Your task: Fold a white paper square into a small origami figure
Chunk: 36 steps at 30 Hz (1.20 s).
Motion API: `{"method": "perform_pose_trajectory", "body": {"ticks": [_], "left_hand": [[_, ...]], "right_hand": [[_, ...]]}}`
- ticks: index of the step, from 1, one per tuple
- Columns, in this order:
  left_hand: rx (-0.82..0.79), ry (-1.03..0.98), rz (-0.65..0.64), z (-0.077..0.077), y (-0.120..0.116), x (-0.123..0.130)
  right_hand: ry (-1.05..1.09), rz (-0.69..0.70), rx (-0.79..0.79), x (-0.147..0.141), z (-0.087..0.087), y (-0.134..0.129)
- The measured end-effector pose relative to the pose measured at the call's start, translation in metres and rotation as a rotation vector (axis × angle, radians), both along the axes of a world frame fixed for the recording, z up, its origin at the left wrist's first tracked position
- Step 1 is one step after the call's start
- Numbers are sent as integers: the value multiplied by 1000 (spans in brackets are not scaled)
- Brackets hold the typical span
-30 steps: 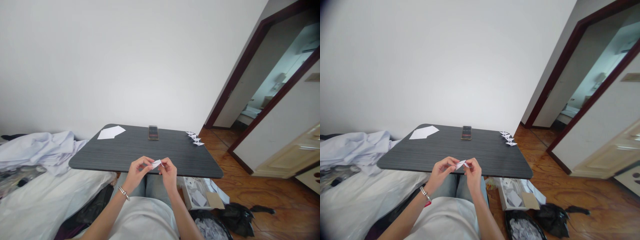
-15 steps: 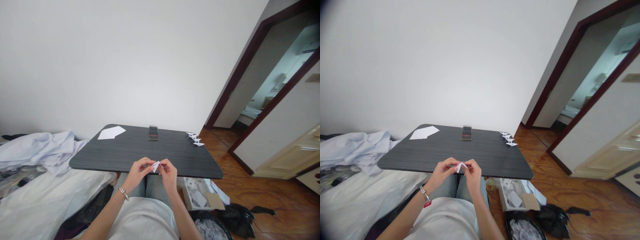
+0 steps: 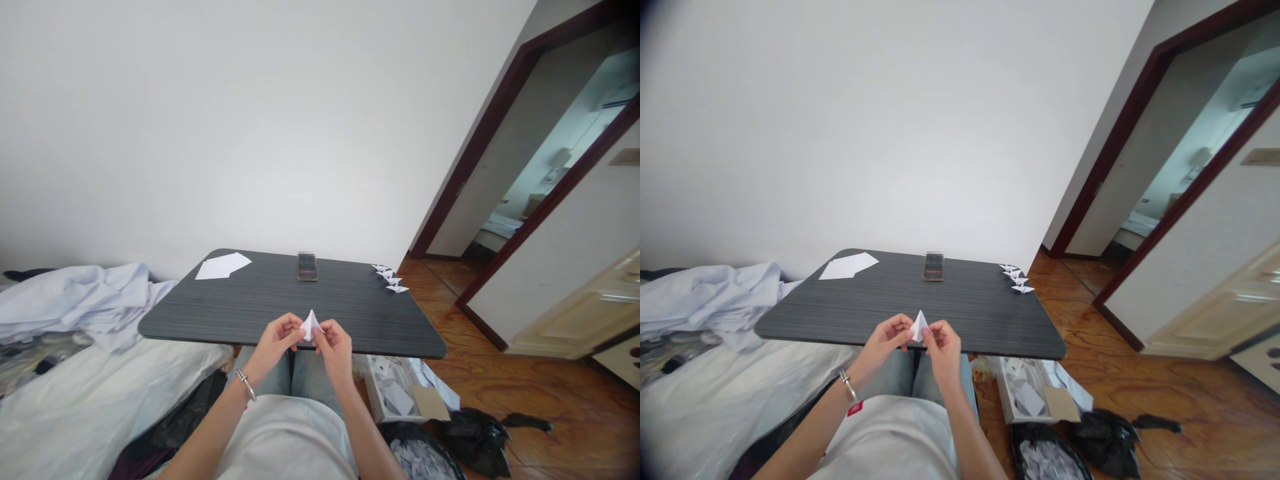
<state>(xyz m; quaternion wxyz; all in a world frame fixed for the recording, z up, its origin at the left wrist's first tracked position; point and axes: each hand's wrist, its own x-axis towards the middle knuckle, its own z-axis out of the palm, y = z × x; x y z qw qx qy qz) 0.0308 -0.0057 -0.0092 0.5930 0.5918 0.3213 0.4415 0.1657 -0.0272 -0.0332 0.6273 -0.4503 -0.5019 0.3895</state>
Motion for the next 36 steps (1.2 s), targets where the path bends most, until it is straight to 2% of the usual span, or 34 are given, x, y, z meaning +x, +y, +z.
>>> {"method": "perform_pose_trajectory", "body": {"ticks": [9, 17, 28, 36], "left_hand": [[-57, -7, 9, 1, -1, 0], [-65, -14, -34, 2, -2, 0], [-93, -10, -75, 6, -5, 0], [-113, -4, -73, 5, -4, 0]], "right_hand": [[43, 18, 16, 0, 0, 0], [98, 2, 3, -1, 3, -1], [84, -48, 19, -1, 0, -1], [95, -35, 19, 1, -3, -1]]}}
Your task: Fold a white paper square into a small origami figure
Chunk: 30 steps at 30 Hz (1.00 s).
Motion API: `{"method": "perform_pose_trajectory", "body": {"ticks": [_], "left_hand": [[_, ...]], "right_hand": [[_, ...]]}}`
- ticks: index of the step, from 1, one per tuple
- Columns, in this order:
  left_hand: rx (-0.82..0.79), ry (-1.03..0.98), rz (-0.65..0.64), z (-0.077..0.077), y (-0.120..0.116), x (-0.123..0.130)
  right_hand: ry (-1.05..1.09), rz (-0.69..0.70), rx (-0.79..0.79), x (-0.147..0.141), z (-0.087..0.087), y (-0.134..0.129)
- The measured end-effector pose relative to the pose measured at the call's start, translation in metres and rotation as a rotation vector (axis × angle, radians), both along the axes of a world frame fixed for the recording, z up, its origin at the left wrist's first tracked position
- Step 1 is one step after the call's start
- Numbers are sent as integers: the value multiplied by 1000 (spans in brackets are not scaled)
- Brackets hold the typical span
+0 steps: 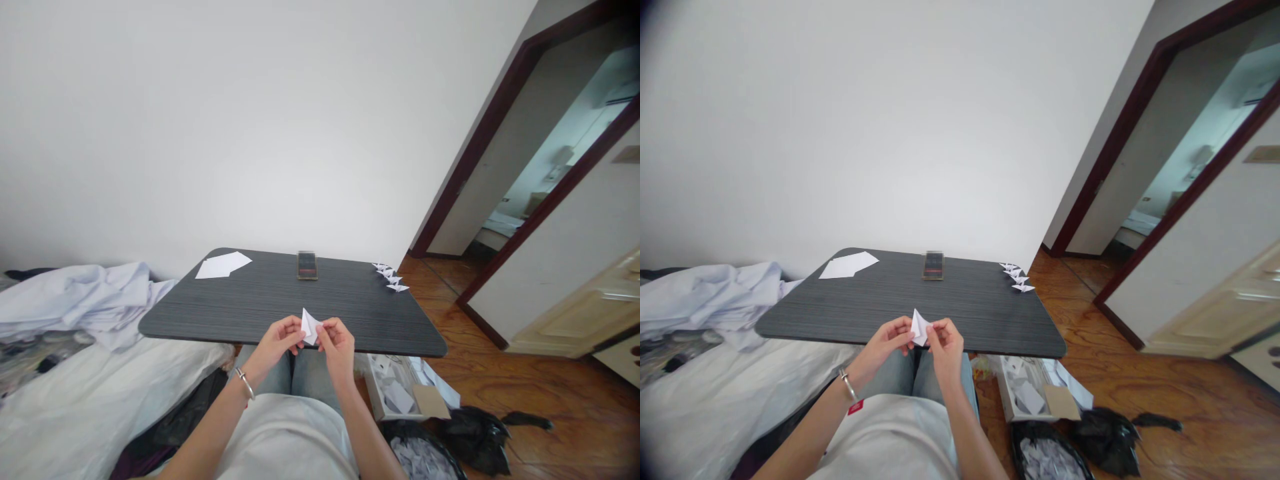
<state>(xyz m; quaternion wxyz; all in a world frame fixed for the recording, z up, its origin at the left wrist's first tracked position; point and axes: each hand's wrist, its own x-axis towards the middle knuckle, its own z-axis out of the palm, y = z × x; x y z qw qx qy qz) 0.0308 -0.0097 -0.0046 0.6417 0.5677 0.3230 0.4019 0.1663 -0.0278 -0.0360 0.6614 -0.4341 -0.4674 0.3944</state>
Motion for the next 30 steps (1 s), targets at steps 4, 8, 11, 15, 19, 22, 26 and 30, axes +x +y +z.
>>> {"method": "perform_pose_trajectory", "body": {"ticks": [4, 8, 11, 15, 19, 22, 26, 30], "left_hand": [[-3, 12, 1, 0, 0, 0], [9, 8, 3, 1, -1, -1], [13, 17, -4, 2, -1, -1], [-2, 18, -6, 4, -1, 0], [-9, 18, 2, 4, -1, 0], [-2, 21, 10, 4, -1, 1], [-1, 29, 18, 3, -1, 1], [-1, 32, 23, 1, 0, 0]], "right_hand": [[-3, 3, 2, 0, 0, -1], [-5, 1, 7, 1, 2, -1], [-13, 7, 3, 1, 2, -1], [-12, 4, -3, 1, 2, 0], [-10, 4, -6, 1, 1, 0], [-22, 11, 4, 1, 2, 0], [-53, -17, 57, 1, 3, 0], [-64, 6, 40, 1, 3, 0]]}}
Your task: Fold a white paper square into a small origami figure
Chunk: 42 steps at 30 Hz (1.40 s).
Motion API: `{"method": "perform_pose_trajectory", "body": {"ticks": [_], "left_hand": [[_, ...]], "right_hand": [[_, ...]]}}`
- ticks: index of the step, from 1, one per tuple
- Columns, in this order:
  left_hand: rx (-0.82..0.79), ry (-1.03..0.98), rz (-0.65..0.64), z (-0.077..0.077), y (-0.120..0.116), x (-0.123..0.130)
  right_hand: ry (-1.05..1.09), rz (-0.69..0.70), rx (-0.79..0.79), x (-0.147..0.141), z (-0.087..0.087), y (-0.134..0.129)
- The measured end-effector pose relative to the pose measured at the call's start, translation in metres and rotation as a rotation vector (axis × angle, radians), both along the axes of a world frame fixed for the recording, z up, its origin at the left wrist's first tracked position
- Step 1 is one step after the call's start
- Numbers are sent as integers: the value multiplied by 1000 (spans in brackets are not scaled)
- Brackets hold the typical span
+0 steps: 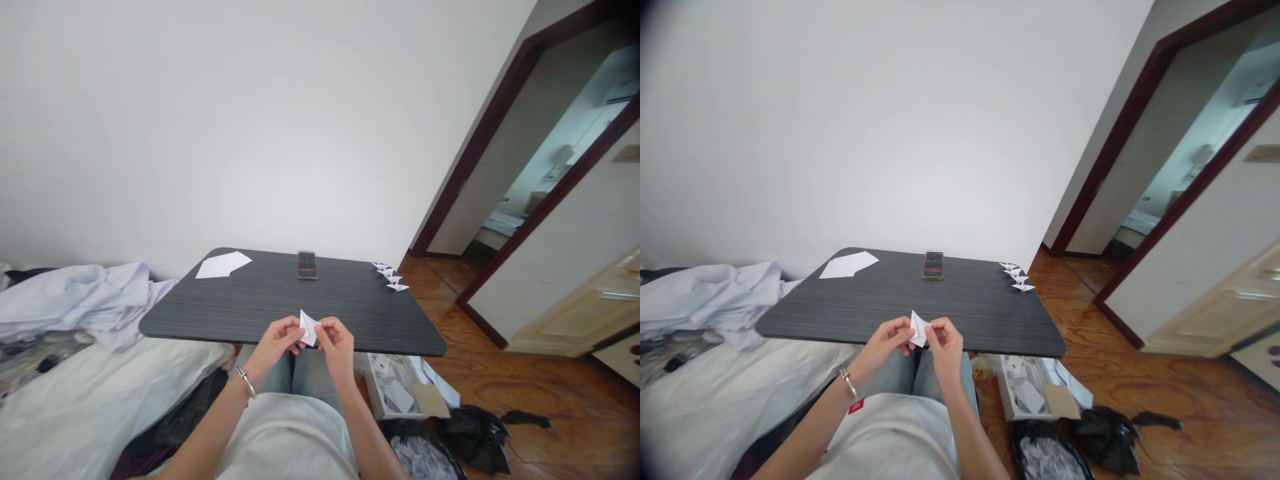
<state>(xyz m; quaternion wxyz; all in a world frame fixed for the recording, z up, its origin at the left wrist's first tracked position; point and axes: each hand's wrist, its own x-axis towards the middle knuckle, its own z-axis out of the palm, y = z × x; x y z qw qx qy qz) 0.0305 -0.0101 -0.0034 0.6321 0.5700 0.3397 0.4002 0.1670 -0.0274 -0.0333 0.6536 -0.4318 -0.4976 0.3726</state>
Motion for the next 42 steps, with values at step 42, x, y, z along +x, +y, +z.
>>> {"method": "perform_pose_trajectory", "body": {"ticks": [42], "left_hand": [[-25, 43, 111, -6, 2, 2]], "right_hand": [[-145, -131, 85, -1, -3, 2]]}}
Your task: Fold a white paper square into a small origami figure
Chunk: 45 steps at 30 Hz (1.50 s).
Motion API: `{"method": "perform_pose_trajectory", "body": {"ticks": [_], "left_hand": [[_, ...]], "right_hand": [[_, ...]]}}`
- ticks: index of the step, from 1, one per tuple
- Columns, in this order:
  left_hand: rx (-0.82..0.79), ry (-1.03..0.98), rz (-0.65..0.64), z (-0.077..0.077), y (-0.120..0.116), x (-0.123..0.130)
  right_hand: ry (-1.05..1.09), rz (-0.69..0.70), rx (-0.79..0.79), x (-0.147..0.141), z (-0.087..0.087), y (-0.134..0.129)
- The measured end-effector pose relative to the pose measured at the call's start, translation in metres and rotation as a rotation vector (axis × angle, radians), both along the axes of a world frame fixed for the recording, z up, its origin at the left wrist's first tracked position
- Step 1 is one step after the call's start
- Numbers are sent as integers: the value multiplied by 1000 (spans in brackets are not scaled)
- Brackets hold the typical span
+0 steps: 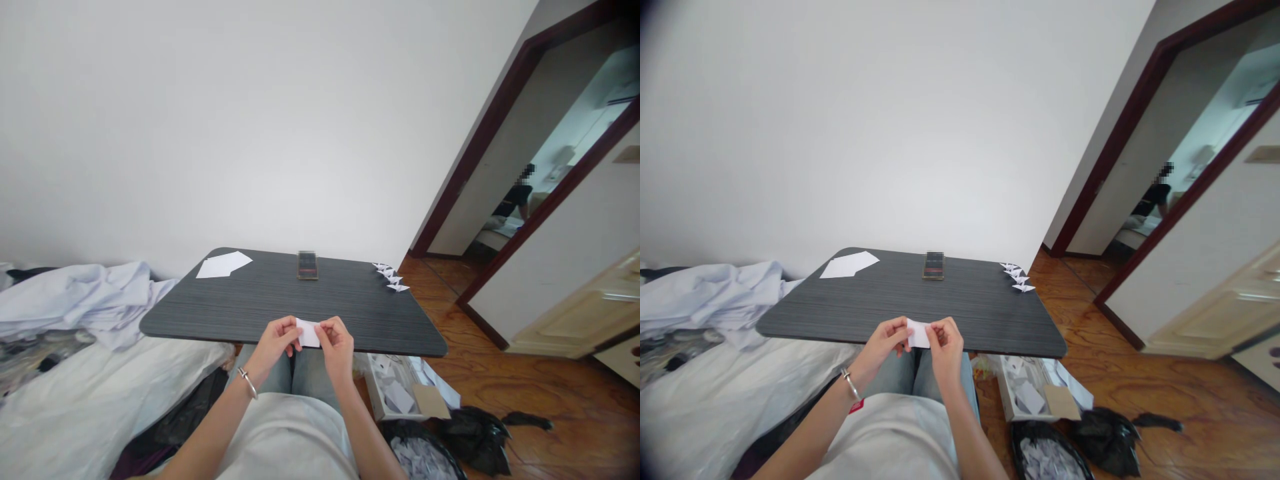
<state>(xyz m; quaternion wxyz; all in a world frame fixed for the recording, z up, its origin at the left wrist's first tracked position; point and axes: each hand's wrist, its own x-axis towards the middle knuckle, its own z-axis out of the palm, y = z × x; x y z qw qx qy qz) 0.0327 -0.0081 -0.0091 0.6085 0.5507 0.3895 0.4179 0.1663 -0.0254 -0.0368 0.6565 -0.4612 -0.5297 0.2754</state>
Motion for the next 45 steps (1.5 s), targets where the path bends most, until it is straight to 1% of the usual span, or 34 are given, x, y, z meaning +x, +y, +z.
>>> {"method": "perform_pose_trajectory", "body": {"ticks": [3, 8, 12, 17, 22, 29, 35, 41, 45], "left_hand": [[-5, -9, -11, 1, 0, 0], [11, -2, -39, 1, -1, 0], [32, 1, -68, 2, -1, -1], [45, 16, -93, -2, 1, -2], [29, 9, -114, -4, 1, -1], [7, 16, -105, -4, 1, 0], [43, 29, -62, -6, 1, -1], [61, 9, -24, -5, 1, 0], [60, -30, 16, -5, 1, 1]], "right_hand": [[34, 11, -19, 1, 1, 0], [126, 69, -112, 1, -1, 1], [202, 111, -148, 2, -2, 3], [257, 116, -154, 2, -2, 4], [306, 117, -184, 2, 3, 2], [295, 105, -158, 1, 3, 0], [200, 155, -90, -1, 3, -3], [212, 156, -102, -2, 1, -2], [226, 174, -162, -1, 0, 1]]}}
